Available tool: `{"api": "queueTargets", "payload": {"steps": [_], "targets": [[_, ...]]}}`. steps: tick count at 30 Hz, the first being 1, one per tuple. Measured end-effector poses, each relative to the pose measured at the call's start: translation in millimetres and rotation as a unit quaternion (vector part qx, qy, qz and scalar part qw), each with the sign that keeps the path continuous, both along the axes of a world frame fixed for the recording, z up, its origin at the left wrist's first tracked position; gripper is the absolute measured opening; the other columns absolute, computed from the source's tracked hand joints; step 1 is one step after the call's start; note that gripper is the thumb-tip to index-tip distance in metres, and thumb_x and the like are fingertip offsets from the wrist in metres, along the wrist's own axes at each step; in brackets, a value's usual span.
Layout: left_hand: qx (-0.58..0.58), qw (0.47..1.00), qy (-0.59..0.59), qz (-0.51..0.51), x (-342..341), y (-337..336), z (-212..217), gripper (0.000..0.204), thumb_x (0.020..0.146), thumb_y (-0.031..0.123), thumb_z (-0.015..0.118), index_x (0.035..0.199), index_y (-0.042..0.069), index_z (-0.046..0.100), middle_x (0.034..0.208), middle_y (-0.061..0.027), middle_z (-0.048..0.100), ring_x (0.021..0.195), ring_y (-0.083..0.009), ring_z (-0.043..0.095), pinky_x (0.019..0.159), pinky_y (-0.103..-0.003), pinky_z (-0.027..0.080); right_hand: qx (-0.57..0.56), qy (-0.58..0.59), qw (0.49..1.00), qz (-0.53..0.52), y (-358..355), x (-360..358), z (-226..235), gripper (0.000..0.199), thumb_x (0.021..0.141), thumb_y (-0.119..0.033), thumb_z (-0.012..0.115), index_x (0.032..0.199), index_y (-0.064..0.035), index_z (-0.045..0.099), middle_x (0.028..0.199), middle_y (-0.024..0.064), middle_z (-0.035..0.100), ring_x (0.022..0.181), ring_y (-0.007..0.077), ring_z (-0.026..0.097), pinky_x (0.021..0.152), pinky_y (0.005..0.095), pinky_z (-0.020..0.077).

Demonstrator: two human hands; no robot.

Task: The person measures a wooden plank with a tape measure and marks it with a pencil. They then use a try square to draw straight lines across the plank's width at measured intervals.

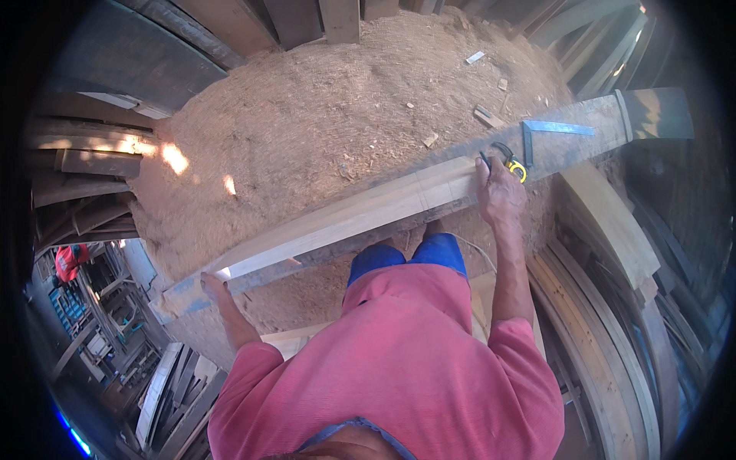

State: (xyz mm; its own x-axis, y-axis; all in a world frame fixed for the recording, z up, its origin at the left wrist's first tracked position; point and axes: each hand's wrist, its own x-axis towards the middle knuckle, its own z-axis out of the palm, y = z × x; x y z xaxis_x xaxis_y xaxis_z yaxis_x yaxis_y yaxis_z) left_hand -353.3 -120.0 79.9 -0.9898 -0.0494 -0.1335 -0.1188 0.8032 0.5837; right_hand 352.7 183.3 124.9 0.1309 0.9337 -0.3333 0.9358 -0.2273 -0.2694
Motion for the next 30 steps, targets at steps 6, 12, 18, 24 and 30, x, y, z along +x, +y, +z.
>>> {"api": "queueTargets", "payload": {"steps": [6,12,18,24,30], "targets": [[-0.020,0.998,-0.061,0.019,0,7,10,0.068,0.109,0.055,0.047,0.159,0.009,0.054,0.157,-0.0185,0.059,0.137,-0.0400,0.060,0.101,-0.060,0.056,-0.004,0.000,1.000,0.002,1,0,-3,0.052,0.115,-0.053,0.046,0.115,-0.0068,0.069,0.099,0.0292,0.075,0.100,0.0497,0.073,0.085,0.0596,0.0553],[-0.029,0.998,-0.059,0.016,-7,4,5,0.068,0.109,0.055,0.047,0.158,0.008,0.056,0.157,-0.0182,0.058,0.136,-0.0405,0.060,0.099,-0.060,0.056,0.009,0.013,1.000,-0.014,0,0,-7,0.051,0.114,-0.053,0.049,0.109,-0.0059,0.069,0.099,0.0246,0.076,0.100,0.0464,0.074,0.086,0.0594,0.0556],[-0.020,0.999,-0.035,0.022,-9,4,1,0.067,0.108,0.056,0.046,0.153,0.008,0.059,0.149,-0.0172,0.064,0.127,-0.0382,0.065,0.092,-0.057,0.057,0.024,0.020,0.999,-0.009,-2,2,-10,0.050,0.114,-0.052,0.050,0.109,-0.0056,0.069,0.100,0.0256,0.075,0.101,0.0471,0.074,0.087,0.0589,0.0560],[-0.031,0.998,-0.049,0.018,0,8,10,0.068,0.107,0.055,0.047,0.155,0.008,0.057,0.153,-0.0172,0.060,0.132,-0.0387,0.062,0.093,-0.059,0.057,0.017,0.023,0.999,-0.016,-2,3,-11,0.051,0.114,-0.053,0.051,0.105,-0.0053,0.069,0.098,0.0245,0.074,0.100,0.0464,0.073,0.086,0.0585,0.0558],[-0.035,0.997,-0.062,0.030,7,14,17,0.070,0.108,0.055,0.046,0.159,0.008,0.052,0.160,-0.0173,0.054,0.138,-0.0397,0.056,0.098,-0.061,0.055,0.022,0.024,0.999,-0.011,-2,4,-11,0.052,0.113,-0.053,0.051,0.105,-0.0056,0.069,0.096,0.0239,0.073,0.098,0.0459,0.073,0.086,0.0588,0.0557]]}}
